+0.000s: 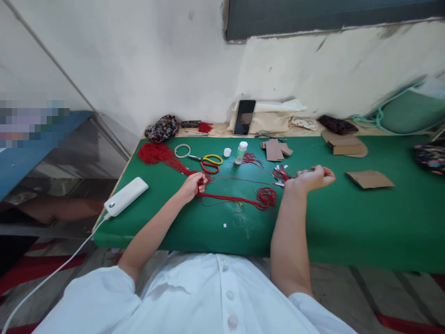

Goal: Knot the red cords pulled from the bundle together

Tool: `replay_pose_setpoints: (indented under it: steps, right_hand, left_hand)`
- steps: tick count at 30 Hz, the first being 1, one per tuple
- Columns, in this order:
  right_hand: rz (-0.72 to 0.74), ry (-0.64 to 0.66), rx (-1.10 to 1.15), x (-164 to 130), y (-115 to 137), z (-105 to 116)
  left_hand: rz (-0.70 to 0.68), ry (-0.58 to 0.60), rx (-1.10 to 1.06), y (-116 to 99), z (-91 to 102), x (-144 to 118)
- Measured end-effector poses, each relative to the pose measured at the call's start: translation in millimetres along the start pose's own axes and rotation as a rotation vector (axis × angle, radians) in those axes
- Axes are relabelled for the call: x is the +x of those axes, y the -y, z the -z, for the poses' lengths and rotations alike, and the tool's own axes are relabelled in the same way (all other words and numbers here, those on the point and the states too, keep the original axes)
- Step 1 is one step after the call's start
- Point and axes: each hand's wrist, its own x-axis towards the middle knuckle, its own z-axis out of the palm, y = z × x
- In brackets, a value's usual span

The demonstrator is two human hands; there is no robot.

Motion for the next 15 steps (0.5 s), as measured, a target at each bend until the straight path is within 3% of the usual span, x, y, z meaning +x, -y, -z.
replay_pose_setpoints:
  steps: [3,6,7,9,11,13,15]
  right_hand:
    - [0.025,-0.054,0.035,-11,4,-11]
    - [-0.01,0.114,0.029,-31,5,-29]
    - [-0.023,0.215,0.009,-41,5,-35]
    - [0.006,0.667,-0.123,-63,3,-45]
    - [0.015,0.866,-0.179,-89,-2,-54]
    - [0.129,1.205,-0.367,-115,-8,-60]
    - [0.149,1.319,-0.418,-136,-14,-65]
  left_hand:
    - [-0.003,0.006,0.001,1,0.5,0]
    - [-0.007,0.01,0.004,2,0.0,0]
    - [-0.007,0.012,0.006,2,-0.2,0]
    - [-0.007,0.016,0.012,2,-0.9,0]
    - [-0.008,0.022,0.018,3,-1.4,0]
    - [-0.011,0.028,0.022,3,-1.7,0]
    - [-0.019,0.032,0.023,3,-1.6,0]
